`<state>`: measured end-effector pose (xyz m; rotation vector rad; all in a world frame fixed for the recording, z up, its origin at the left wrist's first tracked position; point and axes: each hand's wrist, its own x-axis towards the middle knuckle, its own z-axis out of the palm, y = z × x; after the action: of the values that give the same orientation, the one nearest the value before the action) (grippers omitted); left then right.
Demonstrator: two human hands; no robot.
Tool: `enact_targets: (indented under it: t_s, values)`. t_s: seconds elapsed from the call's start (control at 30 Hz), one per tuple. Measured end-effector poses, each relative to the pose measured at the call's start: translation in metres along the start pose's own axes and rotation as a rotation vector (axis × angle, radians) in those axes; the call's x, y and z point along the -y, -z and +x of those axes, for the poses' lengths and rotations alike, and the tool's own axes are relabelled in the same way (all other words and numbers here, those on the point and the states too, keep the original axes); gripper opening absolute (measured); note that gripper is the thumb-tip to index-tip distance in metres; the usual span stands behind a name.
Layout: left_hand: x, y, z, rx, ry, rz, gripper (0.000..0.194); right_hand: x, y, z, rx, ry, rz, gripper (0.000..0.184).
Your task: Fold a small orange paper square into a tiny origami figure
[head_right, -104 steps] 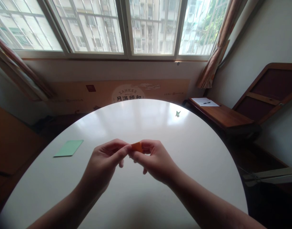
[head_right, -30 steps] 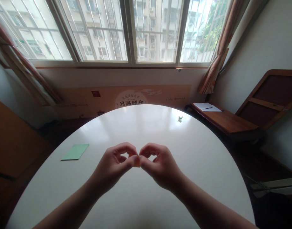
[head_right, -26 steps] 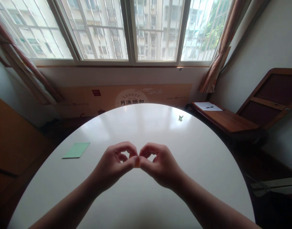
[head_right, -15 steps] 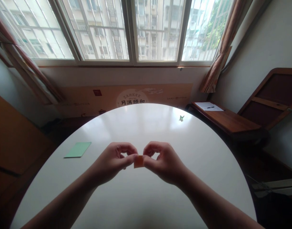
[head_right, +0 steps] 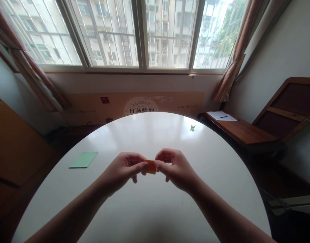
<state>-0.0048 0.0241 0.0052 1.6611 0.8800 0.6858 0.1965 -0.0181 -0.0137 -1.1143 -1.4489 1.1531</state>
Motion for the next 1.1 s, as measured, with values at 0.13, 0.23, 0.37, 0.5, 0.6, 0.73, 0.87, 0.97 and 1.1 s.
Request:
enact_targets:
  t_s: [0.13, 0.23, 0.37, 0.5, 0.6, 0.73, 0.87, 0.97, 1.1]
  values:
    - [0.000, -0.002, 0.000, -0.064, -0.006, -0.038, 0.023, 0.000, 0.001, 0.000, 0.034, -0.014, 0.000, 0.015]
    - [0.001, -0.002, 0.001, -0.119, -0.016, -0.039, 0.023, 0.001, 0.000, 0.000, 0.045, 0.001, -0.044, 0.019]
    - [0.001, -0.003, 0.001, -0.117, -0.064, 0.009, 0.022, 0.001, -0.003, 0.000, 0.052, 0.035, -0.095, 0.029]
    - [0.000, -0.005, -0.002, -0.073, -0.088, 0.035, 0.024, -0.001, -0.004, -0.001, -0.013, 0.071, -0.054, 0.029]
    - [-0.002, -0.008, -0.005, -0.101, -0.115, 0.055, 0.022, -0.004, -0.004, -0.001, -0.048, 0.138, 0.010, 0.023]
    - [-0.004, -0.012, -0.011, -0.240, -0.268, 0.132, 0.015, -0.004, -0.005, -0.003, -0.067, 0.228, 0.071, 0.015]
    - [-0.010, -0.013, -0.016, -0.277, -0.435, 0.175, 0.007, 0.002, -0.007, -0.007, -0.062, 0.280, 0.023, 0.012]
    - [-0.013, -0.013, -0.018, -0.267, -0.497, 0.192, 0.005, 0.006, -0.009, -0.009, -0.045, 0.313, 0.003, 0.009]
    - [-0.016, -0.011, -0.019, -0.284, -0.534, 0.213, 0.007, 0.007, -0.008, -0.009, -0.034, 0.345, 0.023, 0.007]
